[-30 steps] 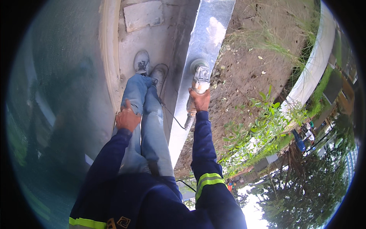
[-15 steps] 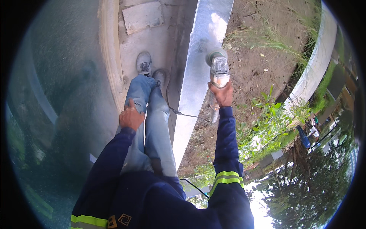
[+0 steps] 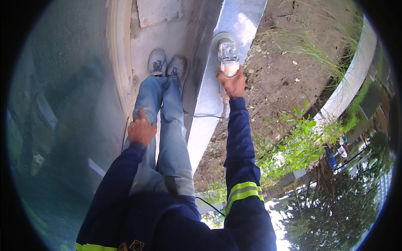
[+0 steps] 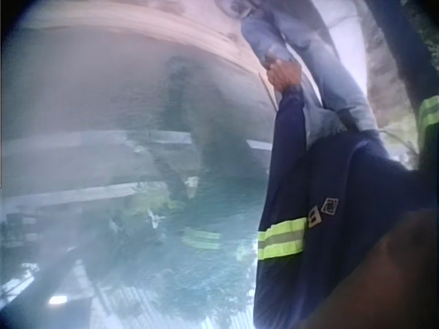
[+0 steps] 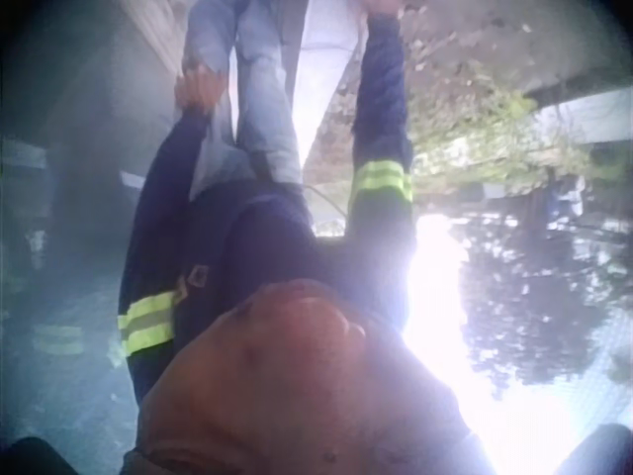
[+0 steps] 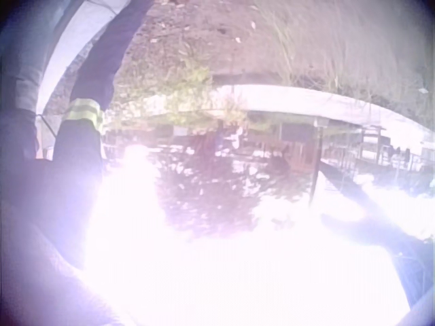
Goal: The person uses a handheld angle grinder to grind a concrete curb edge along a sidewalk. They move the tool steadily along the curb, generating dust as they work.
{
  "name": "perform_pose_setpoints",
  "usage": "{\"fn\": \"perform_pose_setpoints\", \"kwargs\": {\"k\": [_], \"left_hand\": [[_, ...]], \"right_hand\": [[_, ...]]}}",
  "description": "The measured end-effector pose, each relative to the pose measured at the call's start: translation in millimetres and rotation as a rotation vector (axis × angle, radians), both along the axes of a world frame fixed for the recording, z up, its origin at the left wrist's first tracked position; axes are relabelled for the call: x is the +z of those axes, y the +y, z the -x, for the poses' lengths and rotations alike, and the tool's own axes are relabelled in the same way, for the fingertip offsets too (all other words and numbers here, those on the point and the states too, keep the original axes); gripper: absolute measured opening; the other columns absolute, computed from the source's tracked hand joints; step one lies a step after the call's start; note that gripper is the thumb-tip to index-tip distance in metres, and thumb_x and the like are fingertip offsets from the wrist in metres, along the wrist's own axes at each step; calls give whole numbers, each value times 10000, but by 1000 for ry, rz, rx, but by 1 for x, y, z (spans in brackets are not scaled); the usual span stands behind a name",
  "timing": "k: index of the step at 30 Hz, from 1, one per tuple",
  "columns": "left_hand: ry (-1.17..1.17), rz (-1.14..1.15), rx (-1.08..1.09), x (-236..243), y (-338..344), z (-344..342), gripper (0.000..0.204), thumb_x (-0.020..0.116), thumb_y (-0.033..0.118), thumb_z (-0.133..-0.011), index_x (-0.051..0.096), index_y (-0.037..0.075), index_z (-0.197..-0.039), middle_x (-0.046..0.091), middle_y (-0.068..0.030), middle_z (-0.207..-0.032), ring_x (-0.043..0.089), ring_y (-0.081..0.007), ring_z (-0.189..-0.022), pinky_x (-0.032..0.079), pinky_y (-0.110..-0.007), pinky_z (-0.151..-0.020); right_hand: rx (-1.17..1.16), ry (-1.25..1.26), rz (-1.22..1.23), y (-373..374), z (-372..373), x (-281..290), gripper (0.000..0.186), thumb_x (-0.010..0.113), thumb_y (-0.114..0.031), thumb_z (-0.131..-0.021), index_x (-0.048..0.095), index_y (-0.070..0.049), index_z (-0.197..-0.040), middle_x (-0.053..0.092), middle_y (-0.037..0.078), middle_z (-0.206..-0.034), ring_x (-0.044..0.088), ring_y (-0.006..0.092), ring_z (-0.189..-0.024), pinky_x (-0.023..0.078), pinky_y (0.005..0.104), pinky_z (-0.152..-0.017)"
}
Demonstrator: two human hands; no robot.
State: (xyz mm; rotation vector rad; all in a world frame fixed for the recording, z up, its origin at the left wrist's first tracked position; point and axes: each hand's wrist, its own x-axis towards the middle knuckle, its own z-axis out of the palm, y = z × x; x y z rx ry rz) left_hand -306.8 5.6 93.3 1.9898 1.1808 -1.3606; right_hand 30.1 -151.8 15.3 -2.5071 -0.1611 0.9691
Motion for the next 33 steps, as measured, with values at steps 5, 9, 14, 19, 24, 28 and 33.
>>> {"fn": "perform_pose_setpoints", "kwargs": {"k": [5, 9, 14, 19, 24, 28, 33], "left_hand": [[-28, -36, -27, -2, -3, 4, 861, 772, 435, -850, 426, 65, -1547, 712, -261, -1169, 745, -438, -1018, 578, -497, -912], [-43, -49, -34, -2, 0, 3, 865, 771, 438, -851, 426, 65, -1552, 714, -263, -1166, 747, -437, -1013, 582, -497, -904], [-25, -52, -40, -2, 5, -1, 854, 765, 441, -858, 432, 61, -1546, 714, -260, -1164, 750, -428, -1013, 589, -489, -900], [0, -66, -71, -3, 4, -2, 866, 758, 446, -863, 422, 60, -1562, 709, -256, -1176, 752, -410, -1025, 595, -467, -902], [4, -57, -58, -3, 3, -1, 847, 751, 439, -872, 426, 60, -1555, 709, -259, -1169, 752, -409, -1022, 595, -465, -903], [-15, -86, -42, -3, 4, -2, 831, 746, 434, -877, 433, 61, -1551, 707, -263, -1172, 751, -408, -1028, 592, -469, -915], [3, -83, -19, -4, 1, 0, 811, 759, 466, -881, 446, 83, -1523, 709, -236, -1189, 746, -425, -1038, 574, -495, -941]], "right_hand": [[-75, -37, -111, 1, -25, -8, 767, 938, -323, -716, 615, 45, -1307, 775, 174, -1141, 752, 258, -1007, 578, 379, -915], [-94, -38, -130, -9, -27, -8, 731, 887, -375, -706, 635, 32, -1260, 775, 232, -1125, 762, 350, -1050, 575, 437, -928], [-70, 27, -104, -17, -3, -8, 780, 892, -408, -706, 620, 24, -1295, 767, 239, -1155, 753, 370, -1080, 566, 447, -951], [-19, -33, -97, -3, -9, -12, 793, 899, -420, -696, 620, 25, -1290, 768, 243, -1134, 753, 385, -1074, 568, 457, -943], [-89, -11, -212, 2, -34, -14, 713, 941, -287, -742, 628, 58, -1282, 767, 170, -1165, 740, 257, -1015, 566, 369, -924], [-63, -39, -159, -14, -23, -9, 724, 894, -342, -706, 636, 28, -1271, 779, 202, -1117, 766, 326, -1019, 575, 412, -918], [-56, 31, -167, -15, -3, -12, 763, 910, -353, -687, 630, 29, -1285, 776, 207, -1130, 762, 330, -1039, 571, 423, -946]]}}
